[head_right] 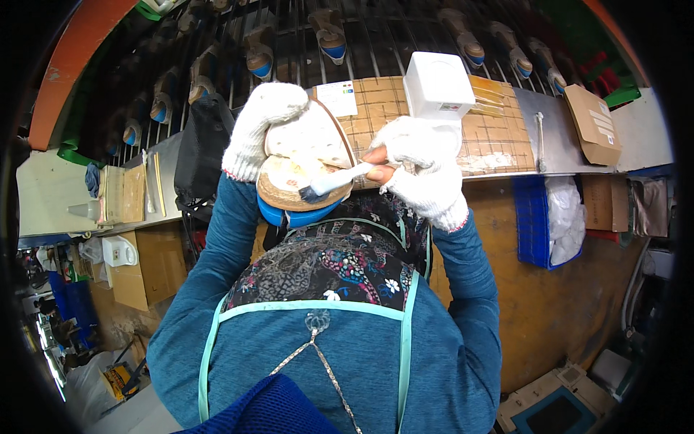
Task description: The person repeatedly scrubs the sole and sides of a single blue and white slip-on shoe using a small brush. They rotate the shoe frequently to reach different areas, then place it back on a metal rack among other similar shoes.
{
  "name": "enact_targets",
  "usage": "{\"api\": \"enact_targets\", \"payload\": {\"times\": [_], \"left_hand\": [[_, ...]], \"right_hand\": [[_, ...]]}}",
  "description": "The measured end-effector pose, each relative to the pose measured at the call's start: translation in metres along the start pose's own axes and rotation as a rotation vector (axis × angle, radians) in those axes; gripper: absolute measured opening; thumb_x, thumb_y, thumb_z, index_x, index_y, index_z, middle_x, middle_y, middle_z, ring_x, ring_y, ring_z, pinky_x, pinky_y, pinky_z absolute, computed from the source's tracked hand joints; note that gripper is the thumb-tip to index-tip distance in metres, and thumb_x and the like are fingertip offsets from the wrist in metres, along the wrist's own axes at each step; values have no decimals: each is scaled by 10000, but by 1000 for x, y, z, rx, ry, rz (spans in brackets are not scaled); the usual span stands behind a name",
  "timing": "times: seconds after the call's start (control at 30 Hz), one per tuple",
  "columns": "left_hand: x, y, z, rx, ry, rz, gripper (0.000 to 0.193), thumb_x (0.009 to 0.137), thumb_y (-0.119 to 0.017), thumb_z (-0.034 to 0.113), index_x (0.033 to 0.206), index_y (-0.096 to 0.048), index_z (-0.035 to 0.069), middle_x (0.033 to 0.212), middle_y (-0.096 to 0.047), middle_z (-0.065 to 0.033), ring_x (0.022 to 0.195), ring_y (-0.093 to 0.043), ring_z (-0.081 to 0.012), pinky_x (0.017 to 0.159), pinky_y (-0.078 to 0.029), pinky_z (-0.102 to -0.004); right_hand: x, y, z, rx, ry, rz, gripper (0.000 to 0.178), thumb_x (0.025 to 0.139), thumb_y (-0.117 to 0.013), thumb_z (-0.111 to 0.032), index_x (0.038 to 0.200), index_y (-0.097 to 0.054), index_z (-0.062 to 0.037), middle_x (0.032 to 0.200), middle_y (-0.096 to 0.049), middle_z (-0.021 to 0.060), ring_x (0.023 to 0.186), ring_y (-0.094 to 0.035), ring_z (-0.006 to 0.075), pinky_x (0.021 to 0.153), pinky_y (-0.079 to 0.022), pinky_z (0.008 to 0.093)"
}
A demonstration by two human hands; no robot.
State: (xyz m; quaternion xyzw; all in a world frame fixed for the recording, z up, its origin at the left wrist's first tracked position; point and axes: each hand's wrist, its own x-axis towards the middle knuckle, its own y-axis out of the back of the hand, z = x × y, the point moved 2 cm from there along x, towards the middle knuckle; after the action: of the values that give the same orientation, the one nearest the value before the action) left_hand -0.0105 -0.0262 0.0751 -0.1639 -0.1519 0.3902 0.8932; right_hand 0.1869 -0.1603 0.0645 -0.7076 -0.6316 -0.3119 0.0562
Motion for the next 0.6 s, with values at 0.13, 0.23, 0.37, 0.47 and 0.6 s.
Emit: {"api": "enact_targets", "payload": {"times": [0.13,0.23,0.37,0.47,0.6], "left_hand": [[-3,7,1,-37,-35,7,229,819,-747,133,999,-742,-8,904,-743,-89,824,-720,-142,764,-579,-255],[-6,10,4,-54,-40,20,216,820,-744,119,989,-736,-14,904,-741,-88,820,-715,-139,759,-577,-253],[-20,3,10,55,-212,202,183,845,-722,120,957,-724,-24,881,-729,-78,809,-693,-126,740,-551,-243],[-33,-5,10,270,-395,513,181,885,-692,133,942,-700,-38,853,-712,-72,794,-661,-112,717,-517,-253],[-45,-12,8,304,-468,845,161,914,-673,132,942,-691,-26,889,-702,-72,786,-644,-118,726,-508,-258]], "right_hand": [[-2,-4,9,54,-25,10,171,728,-818,-91,862,-749,-11,852,-688,98,803,-654,194,692,-513,301],[-2,-2,17,53,6,35,158,737,-812,-90,856,-741,-13,880,-683,89,795,-647,183,683,-508,295],[-5,2,21,333,-217,171,229,894,-710,-236,957,-679,-18,882,-654,73,755,-610,130,645,-468,247],[-13,-16,10,413,-414,344,393,964,-621,-410,1008,-616,-20,863,-631,89,715,-552,112,626,-437,249],[-4,-48,-11,169,-395,174,601,913,-637,-550,1154,-566,-5,929,-605,78,725,-520,92,653,-452,237]]}}
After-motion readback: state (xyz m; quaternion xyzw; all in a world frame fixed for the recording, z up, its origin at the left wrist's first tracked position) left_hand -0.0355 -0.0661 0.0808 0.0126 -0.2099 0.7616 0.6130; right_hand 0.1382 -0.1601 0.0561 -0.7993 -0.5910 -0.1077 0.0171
